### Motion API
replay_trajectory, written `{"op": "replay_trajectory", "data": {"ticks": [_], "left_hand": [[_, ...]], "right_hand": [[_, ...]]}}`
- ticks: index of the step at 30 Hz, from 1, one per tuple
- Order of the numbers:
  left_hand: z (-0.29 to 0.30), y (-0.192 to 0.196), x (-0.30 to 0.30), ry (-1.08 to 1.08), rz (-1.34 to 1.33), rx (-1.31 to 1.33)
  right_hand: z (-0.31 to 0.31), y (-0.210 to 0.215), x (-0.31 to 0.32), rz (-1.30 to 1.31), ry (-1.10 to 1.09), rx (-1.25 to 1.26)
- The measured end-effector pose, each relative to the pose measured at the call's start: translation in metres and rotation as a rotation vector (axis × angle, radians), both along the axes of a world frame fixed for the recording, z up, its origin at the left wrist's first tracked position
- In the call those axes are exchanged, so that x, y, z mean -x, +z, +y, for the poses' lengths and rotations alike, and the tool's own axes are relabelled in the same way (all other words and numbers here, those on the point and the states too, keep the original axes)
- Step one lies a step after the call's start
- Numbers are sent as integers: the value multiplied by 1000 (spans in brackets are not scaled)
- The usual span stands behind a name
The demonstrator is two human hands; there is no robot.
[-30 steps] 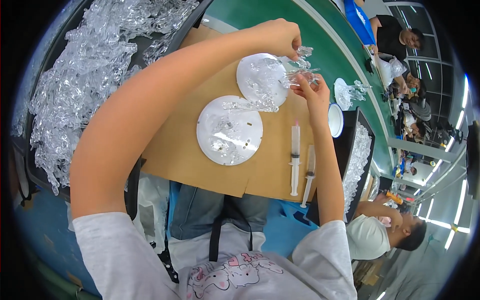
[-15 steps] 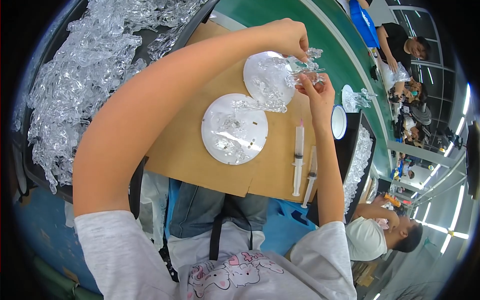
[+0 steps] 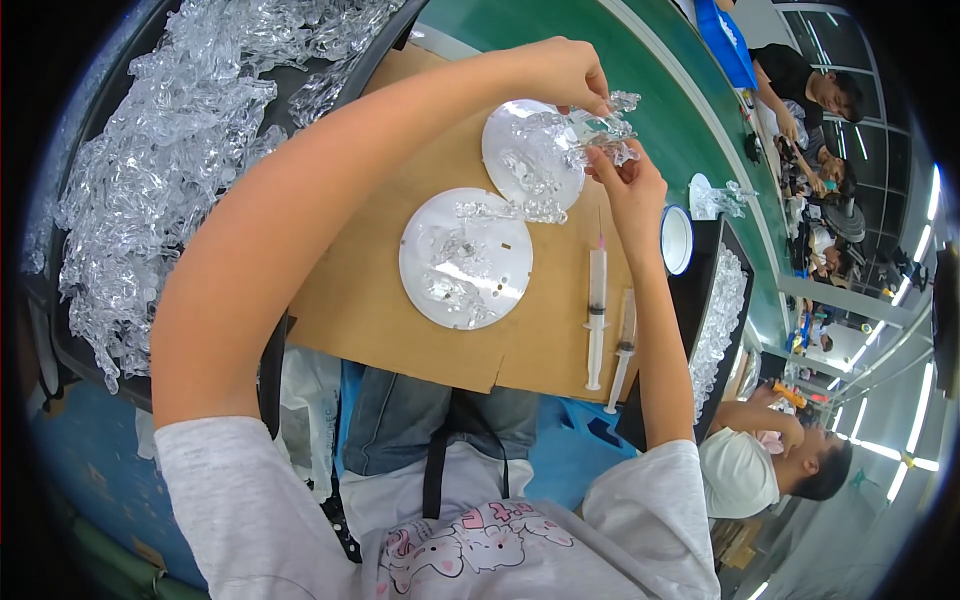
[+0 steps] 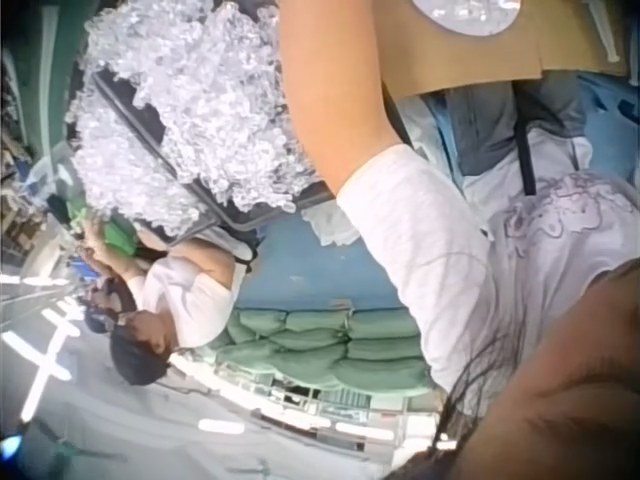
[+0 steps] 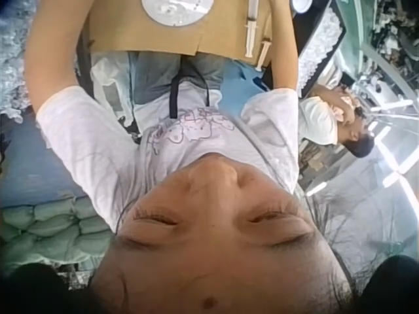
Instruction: Apply adhesive to decorative plastic crystals and attach them to a circular lighting base.
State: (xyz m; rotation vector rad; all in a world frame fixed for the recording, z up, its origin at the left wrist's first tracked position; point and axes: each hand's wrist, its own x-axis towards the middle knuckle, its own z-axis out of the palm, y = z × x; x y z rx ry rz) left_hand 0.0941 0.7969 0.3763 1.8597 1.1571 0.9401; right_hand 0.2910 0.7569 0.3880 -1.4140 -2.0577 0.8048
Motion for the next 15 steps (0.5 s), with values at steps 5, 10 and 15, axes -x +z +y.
{"op": "replay_trajectory", "data": {"ticks": [5,10,15], "left_hand": [[0,-2,1,-16,-37,30],[-7,-1,1,-14,-60,37],[-17,-5,0,90,125,-113]], "right_hand": [[-4,-3,0,-57,75,-84],[-8,-11,1,-82,33,-161],[-2,-16,0,-105,81,-206]]}}
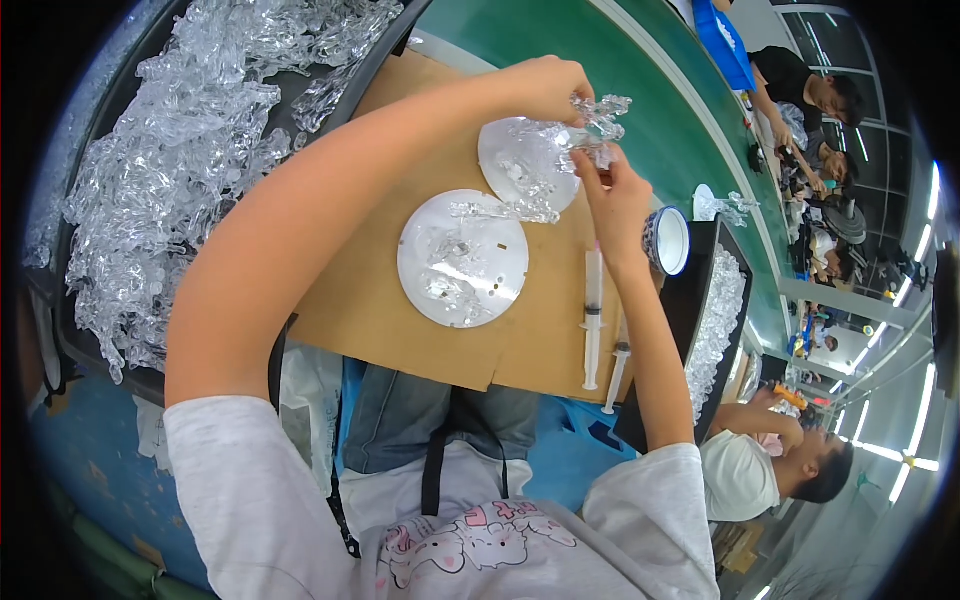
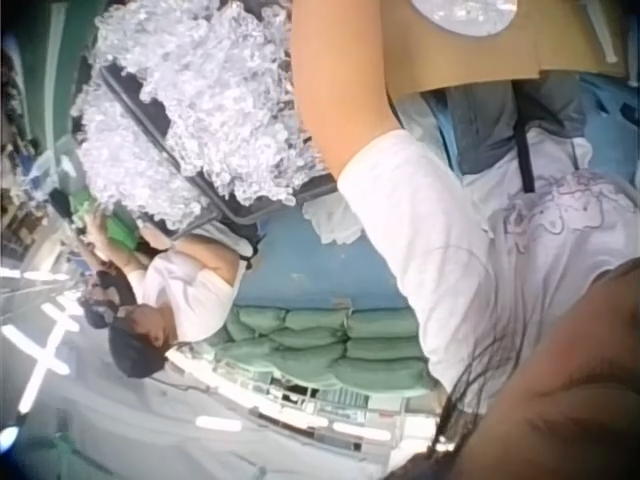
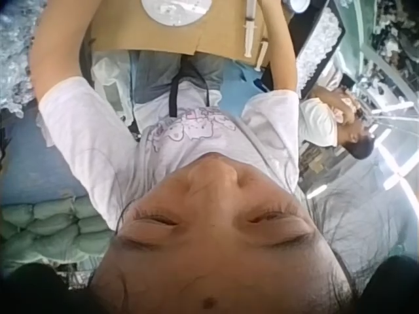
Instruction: Apply adhesive to decorative plastic crystals and attach them to a circular lighting base.
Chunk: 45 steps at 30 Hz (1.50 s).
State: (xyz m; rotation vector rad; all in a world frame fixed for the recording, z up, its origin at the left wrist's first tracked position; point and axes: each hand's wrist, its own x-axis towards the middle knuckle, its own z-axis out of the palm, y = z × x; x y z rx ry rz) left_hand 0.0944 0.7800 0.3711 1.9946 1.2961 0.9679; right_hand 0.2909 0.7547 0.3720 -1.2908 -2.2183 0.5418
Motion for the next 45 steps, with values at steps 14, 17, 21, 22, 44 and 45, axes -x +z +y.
{"op": "replay_trajectory", "data": {"ticks": [14,17,21,22,44,45], "left_hand": [[-61,84,60,110,72,-115],[-128,115,112,387,572,-185],[-225,103,148,507,504,-179],[-243,101,145,523,424,-117],[-179,60,181,298,1429,-209],[-178,62,183,296,1427,-210]], "right_hand": [[-9,17,-24,-106,60,-57],[-16,59,-51,-158,85,-124],[-15,110,-123,-208,-83,-226],[-13,111,-156,-157,-153,-268],[-127,132,-157,53,-70,-19],[-129,133,-158,69,-63,-22]]}}
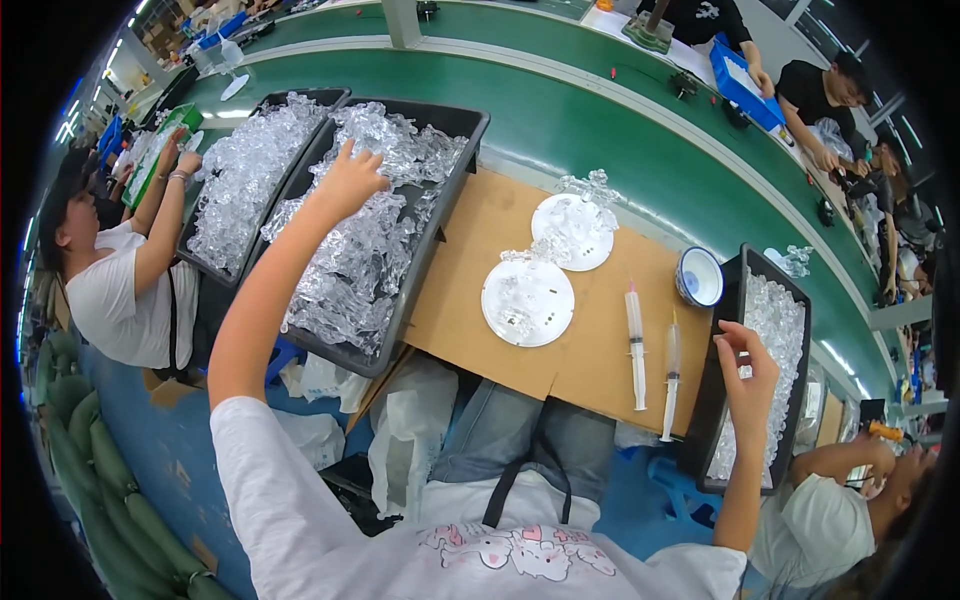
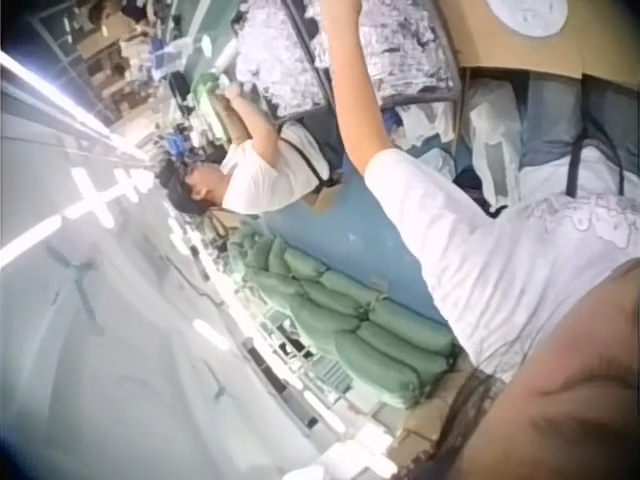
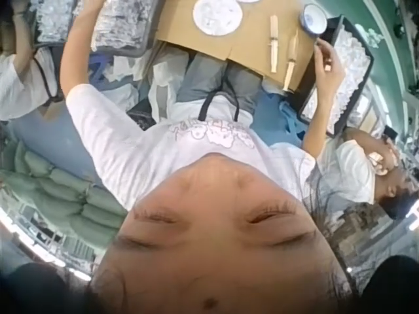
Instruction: Apply adhesive to decorative plastic crystals and attach them to a circular lighting base.
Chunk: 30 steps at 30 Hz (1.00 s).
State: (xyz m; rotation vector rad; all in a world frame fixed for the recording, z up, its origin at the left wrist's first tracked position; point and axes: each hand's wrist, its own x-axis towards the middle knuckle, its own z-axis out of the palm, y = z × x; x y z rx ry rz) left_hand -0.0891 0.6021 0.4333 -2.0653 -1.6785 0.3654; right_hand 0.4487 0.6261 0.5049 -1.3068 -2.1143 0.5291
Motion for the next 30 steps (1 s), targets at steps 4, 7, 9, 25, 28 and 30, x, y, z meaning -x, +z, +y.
{"op": "replay_trajectory", "data": {"ticks": [4,7,9,25,28,30], "left_hand": [[1,21,0,-32,-200,-17],[-15,36,-16,-81,-547,-258],[-33,61,-66,73,-1187,-383],[-86,-3,-260,-42,-2048,-173],[-82,-17,-265,-100,-2409,-72],[-85,-25,-274,-80,-3099,193]], "right_hand": [[-3,8,10,31,41,-2],[-1,9,23,82,86,78],[-2,9,35,140,138,275],[-21,-32,129,676,290,1056],[-28,-27,129,762,282,1070],[-31,-31,127,883,414,1015]]}}
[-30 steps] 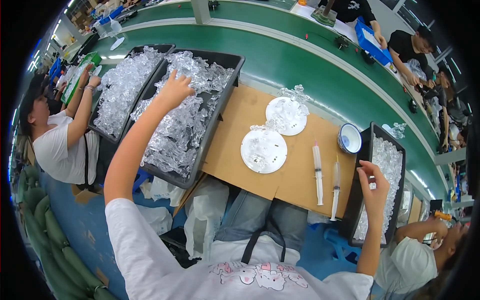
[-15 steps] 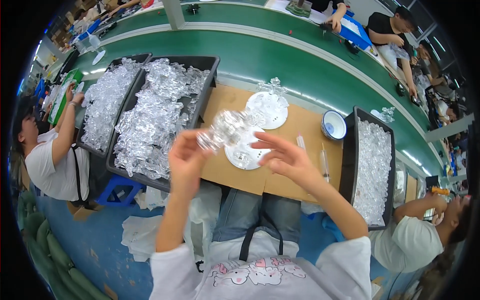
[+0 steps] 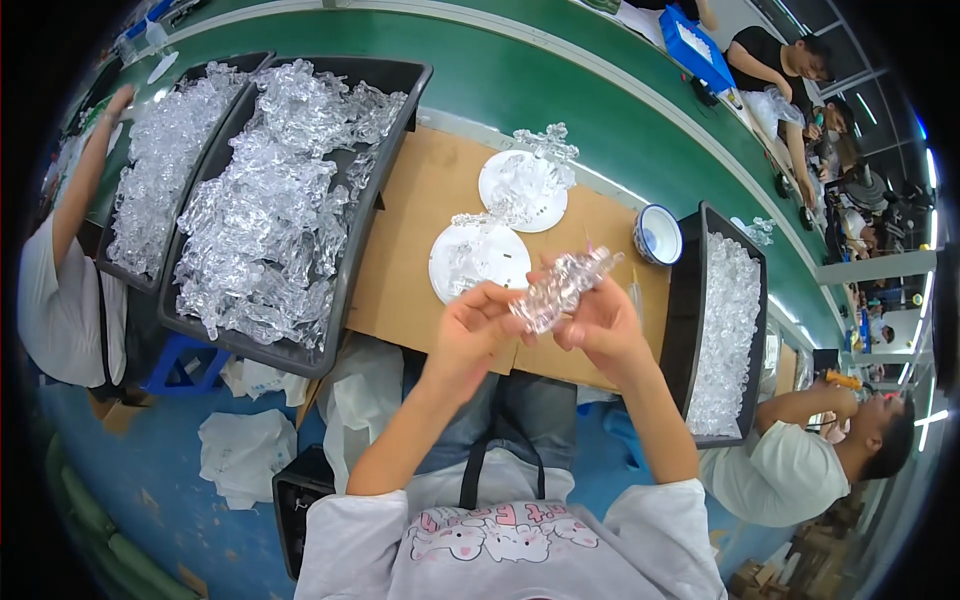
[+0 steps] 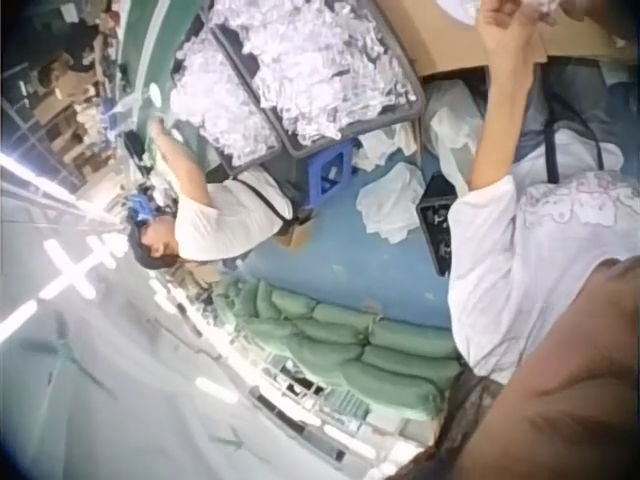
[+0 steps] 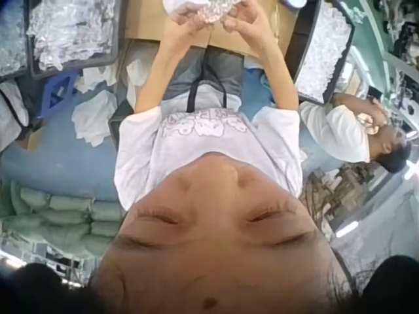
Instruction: Apply adhesive to decorative plastic crystals and attach them to a circular lighting base.
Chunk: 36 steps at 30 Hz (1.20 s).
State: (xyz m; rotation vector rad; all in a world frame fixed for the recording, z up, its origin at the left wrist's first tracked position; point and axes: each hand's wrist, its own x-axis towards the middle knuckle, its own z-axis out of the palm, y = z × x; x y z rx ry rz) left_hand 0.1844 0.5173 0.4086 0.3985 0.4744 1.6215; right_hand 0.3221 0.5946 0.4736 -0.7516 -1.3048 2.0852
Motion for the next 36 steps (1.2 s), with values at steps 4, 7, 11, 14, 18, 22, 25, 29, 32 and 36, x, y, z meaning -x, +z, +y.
{"op": "replay_trajectory", "data": {"ticks": [4,7,11,14,18,22,25,29,32,36], "left_hand": [[-3,-10,-12,-244,-317,-20],[3,-15,8,290,833,122],[54,-27,46,878,1461,182],[76,-41,62,434,1230,-4],[81,-45,70,284,1071,67],[80,-46,71,326,1052,28],[81,-51,70,346,1041,4],[84,-59,67,379,1043,-29],[86,-63,65,397,1046,-43],[84,-66,67,440,1065,-46]], "right_hand": [[13,-24,-15,-172,18,-97],[28,-39,-18,-406,-195,-360],[55,-57,-7,-552,-310,-175],[64,-76,5,-521,-251,-236],[71,-87,17,-652,-173,-294],[71,-91,27,-737,-204,-334],[69,-92,31,-748,-210,-360],[69,-94,29,-764,-213,-408],[67,-92,31,-747,-195,-448],[63,-90,34,-852,-187,-469]]}}
